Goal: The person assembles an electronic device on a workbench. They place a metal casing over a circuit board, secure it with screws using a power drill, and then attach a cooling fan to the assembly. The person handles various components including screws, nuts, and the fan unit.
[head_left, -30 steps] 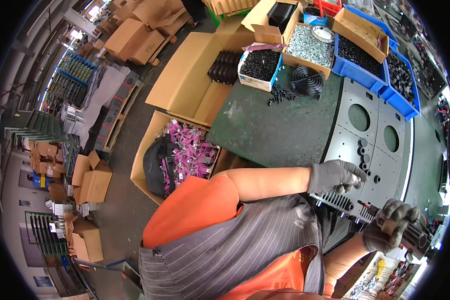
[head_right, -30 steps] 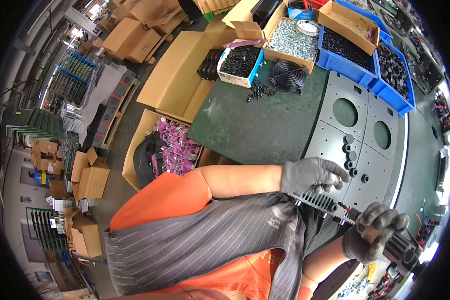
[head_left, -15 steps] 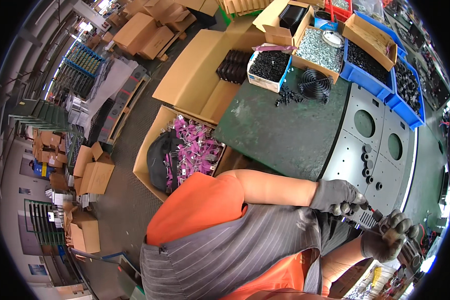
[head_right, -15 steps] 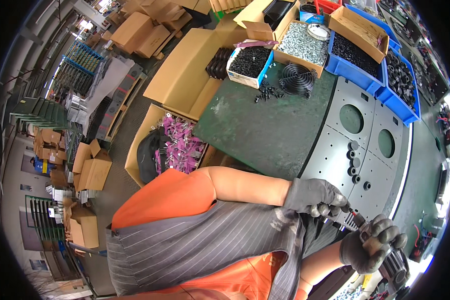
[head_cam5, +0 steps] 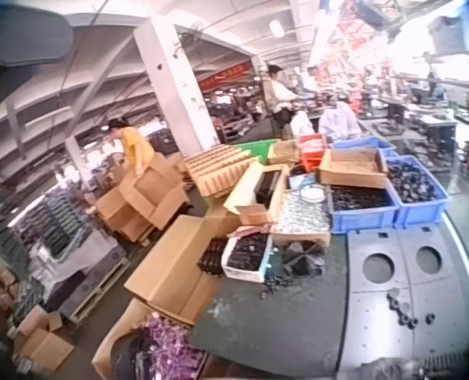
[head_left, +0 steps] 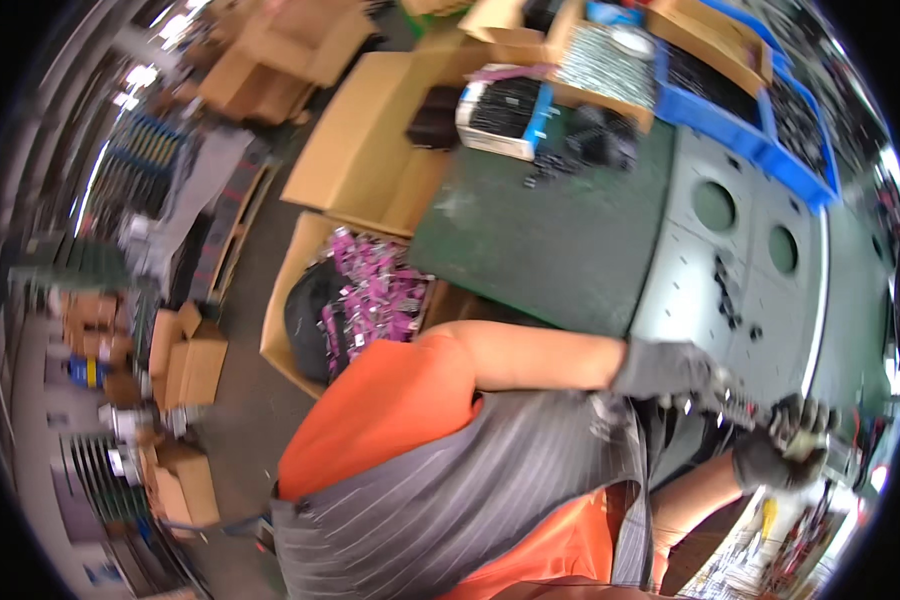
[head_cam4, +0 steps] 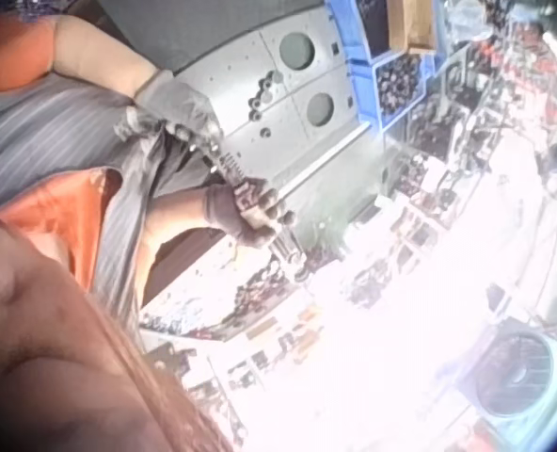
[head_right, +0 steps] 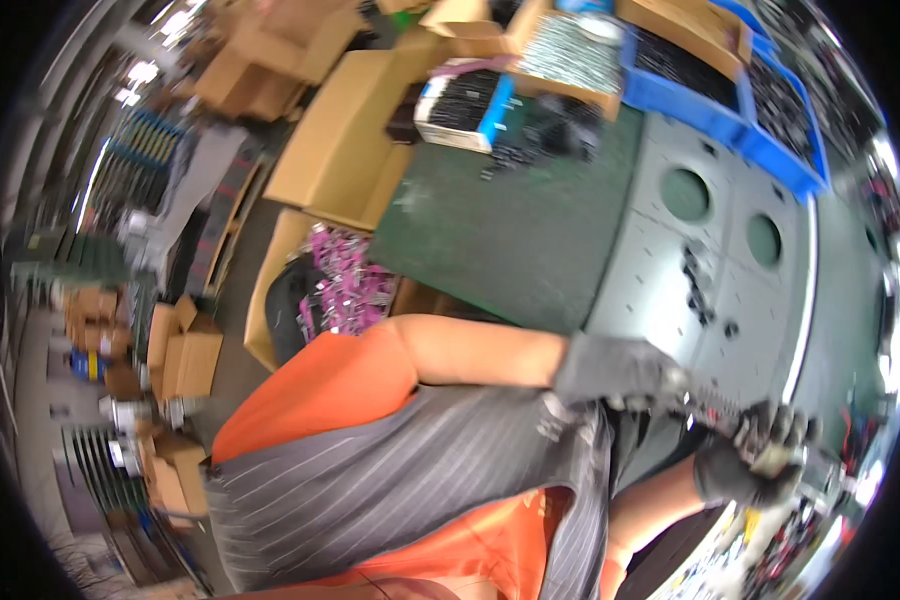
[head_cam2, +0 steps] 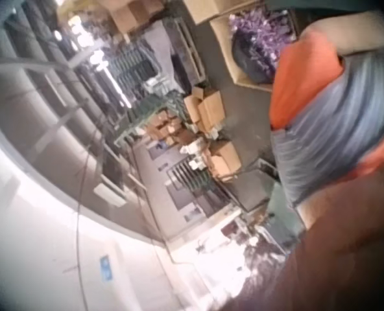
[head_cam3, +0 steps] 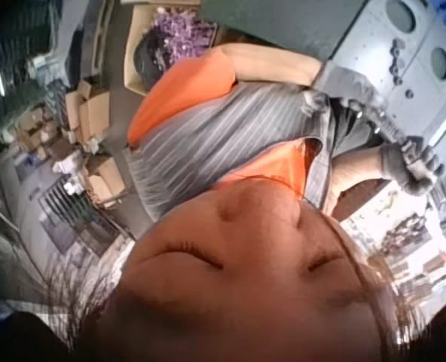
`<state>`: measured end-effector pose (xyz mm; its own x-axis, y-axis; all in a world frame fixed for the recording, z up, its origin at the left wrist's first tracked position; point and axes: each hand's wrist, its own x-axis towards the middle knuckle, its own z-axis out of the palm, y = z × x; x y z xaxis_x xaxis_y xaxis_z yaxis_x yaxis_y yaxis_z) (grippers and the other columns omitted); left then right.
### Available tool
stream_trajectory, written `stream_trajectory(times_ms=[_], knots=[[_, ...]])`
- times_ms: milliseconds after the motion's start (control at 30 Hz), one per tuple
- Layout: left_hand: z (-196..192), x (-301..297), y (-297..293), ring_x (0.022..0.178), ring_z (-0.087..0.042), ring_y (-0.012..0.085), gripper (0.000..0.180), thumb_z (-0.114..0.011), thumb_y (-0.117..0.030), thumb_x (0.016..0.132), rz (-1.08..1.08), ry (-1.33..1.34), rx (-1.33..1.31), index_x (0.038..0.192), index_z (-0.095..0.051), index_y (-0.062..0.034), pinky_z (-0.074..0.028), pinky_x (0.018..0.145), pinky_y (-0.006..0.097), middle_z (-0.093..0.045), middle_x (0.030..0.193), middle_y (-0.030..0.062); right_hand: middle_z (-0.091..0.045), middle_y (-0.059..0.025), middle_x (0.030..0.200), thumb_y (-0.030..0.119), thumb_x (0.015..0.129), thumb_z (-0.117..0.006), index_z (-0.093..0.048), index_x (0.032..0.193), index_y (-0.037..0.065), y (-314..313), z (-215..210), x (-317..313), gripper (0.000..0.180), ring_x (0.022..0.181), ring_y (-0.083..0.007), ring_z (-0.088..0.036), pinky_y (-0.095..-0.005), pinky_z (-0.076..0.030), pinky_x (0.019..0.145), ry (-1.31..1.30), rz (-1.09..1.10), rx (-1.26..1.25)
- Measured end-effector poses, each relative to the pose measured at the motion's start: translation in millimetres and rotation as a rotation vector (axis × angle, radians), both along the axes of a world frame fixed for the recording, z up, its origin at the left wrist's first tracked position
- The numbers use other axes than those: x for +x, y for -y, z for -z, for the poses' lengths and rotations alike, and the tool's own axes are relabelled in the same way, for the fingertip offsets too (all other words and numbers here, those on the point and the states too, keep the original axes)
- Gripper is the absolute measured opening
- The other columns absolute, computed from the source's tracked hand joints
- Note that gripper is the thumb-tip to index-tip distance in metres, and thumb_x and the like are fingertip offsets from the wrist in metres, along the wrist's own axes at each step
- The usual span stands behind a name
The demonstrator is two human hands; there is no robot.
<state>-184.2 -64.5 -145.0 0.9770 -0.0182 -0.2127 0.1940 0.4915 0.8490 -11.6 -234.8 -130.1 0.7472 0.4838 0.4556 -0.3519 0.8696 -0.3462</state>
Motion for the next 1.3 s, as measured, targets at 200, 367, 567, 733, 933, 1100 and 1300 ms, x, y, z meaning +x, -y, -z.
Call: stream_trajectory(times_ms=[200,367,567,733,933,1100,1300], knots=[[20,19,-44,0.095,-0.066,0.0177,0.032,-0.068,-0.032,0.085,-0.133,0.083,0.742,0.105,-0.07,-0.0066,-0.051,0.087,0.03,-0.071,0.099,0.0094,-0.046,-0.0073,0.082,0.024,0.08,-0.06,-0.045,0.115,0.002,10,-12,-6,0.045,0.067,-0.0161,-0.044,-0.0283,-0.037,0.054,-0.112,0.343,-0.159],[-17,54,-39,0.085,-0.066,0.0264,0.035,-0.064,-0.035,0.086,-0.06,0.113,1.566,0.113,-0.066,-0.013,-0.052,0.075,0.038,-0.068,0.099,0.0078,-0.052,-0.0077,0.081,0.022,0.082,-0.058,-0.046,0.115,0.004,9,-13,-10,0.039,0.066,-0.0181,-0.048,-0.0319,-0.043,0.06,-0.067,0.377,-0.207],[-4,95,-35,0.086,-0.065,0.0279,0.031,-0.058,-0.037,0.088,0.1,0.028,1.768,0.111,-0.066,-0.0184,-0.051,0.074,0.041,-0.066,0.098,0.0097,-0.057,-0.0104,0.083,0.021,0.08,-0.059,-0.049,0.118,0.004,15,-10,-11,0.044,0.073,-0.0229,-0.056,-0.0341,-0.046,0.065,-0.023,0.351,-0.247],[-8,80,-4,0.085,-0.064,0.0276,0.028,-0.061,-0.035,0.085,0.126,0.208,1.524,0.106,-0.067,-0.0164,-0.05,0.075,0.04,-0.067,0.094,0.0087,-0.057,-0.0104,0.083,0.015,0.077,-0.062,-0.05,0.117,0.006,18,-13,-14,0.043,0.071,-0.0223,-0.057,-0.0337,-0.047,0.065,-0.009,0.432,-0.385],[4,71,22,0.086,-0.064,0.027,0.03,-0.063,-0.039,0.084,0.222,0.144,1.499,0.104,-0.068,-0.0171,-0.051,0.076,0.039,-0.066,0.092,0.0076,-0.057,-0.012,0.083,0.004,0.074,-0.061,-0.047,0.116,0.006,2,-5,-16,0.044,0.069,-0.0209,-0.057,-0.0369,-0.05,0.066,0.075,0.416,-0.474],[5,70,23,0.088,-0.064,0.0278,0.032,-0.062,-0.042,0.085,0.179,0.144,1.455,0.104,-0.068,-0.0167,-0.05,0.078,0.04,-0.066,0.093,0.0072,-0.053,-0.0107,0.084,0.005,0.074,-0.063,-0.044,0.12,0.006,-15,1,-25,0.05,0.072,-0.0212,-0.054,-0.0359,-0.048,0.067,0.188,0.389,-0.653],[6,74,24,0.088,-0.064,0.0303,0.031,-0.057,-0.041,0.087,0.258,0.145,1.443,0.098,-0.067,-0.0132,-0.05,0.077,0.043,-0.065,0.092,0.0114,-0.053,-0.0091,0.089,0.003,0.073,-0.066,-0.045,0.12,0.007,-23,17,-22,0.052,0.073,-0.0188,-0.053,-0.0344,-0.047,0.066,0.193,0.285,-0.751]])
